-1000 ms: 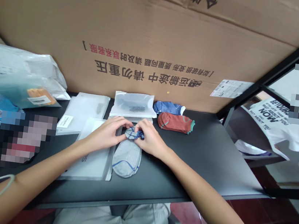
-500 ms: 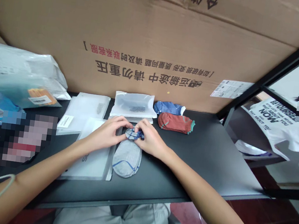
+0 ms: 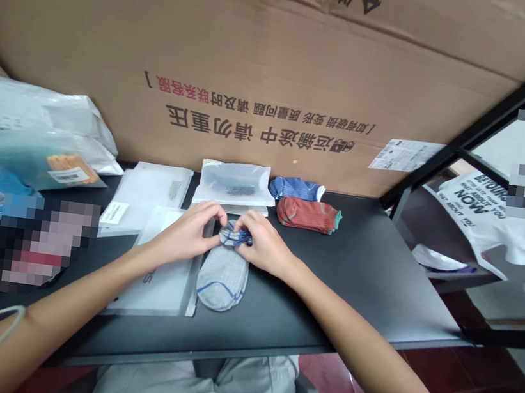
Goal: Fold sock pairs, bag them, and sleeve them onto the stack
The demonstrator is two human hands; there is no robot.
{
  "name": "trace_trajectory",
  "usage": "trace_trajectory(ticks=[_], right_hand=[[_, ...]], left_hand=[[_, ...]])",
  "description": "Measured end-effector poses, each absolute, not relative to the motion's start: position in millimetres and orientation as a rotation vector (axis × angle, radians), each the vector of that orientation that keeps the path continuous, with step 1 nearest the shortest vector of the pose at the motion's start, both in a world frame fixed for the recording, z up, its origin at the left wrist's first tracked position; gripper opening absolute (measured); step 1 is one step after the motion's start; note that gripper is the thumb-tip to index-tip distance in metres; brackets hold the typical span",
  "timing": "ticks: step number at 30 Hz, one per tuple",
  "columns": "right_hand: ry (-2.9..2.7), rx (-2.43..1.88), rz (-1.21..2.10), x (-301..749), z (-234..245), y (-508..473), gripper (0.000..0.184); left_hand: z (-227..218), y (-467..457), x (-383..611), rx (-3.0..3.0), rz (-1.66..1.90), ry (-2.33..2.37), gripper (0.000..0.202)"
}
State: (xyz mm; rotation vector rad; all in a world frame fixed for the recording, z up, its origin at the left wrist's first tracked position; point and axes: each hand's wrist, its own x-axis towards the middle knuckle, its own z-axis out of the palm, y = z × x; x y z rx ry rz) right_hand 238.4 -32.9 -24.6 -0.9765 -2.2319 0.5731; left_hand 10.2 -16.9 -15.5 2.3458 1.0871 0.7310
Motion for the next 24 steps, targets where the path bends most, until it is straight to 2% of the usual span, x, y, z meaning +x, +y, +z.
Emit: trace_trajectory(ticks=[3, 9, 14, 24], right_hand=[[-2.297, -0.938, 0.514, 238.6, -21.7, -33.8, 0.031], [-2.444, -0.844, 0.314, 237.9, -14.8, -38.3, 0.029], [-2.465, -0.821, 0.271, 237.9, -15.2, -37.6, 0.03], [-2.434, -0.876, 0.285, 236.1, -12.0, -39.7, 0.035]], left_hand=[[-17.0, -16.0, 9.6, 2.358, 0.696, 1.117, 0.021], [-17.1, -14.8, 9.2, 2.337, 0.636, 1.121, 0.029], [-17.7, -14.1, 9.4, 2.329, 0.629, 1.149, 0.034], [-14.5, -16.1, 10.4, 2.322, 0.683, 1.061, 0.016]])
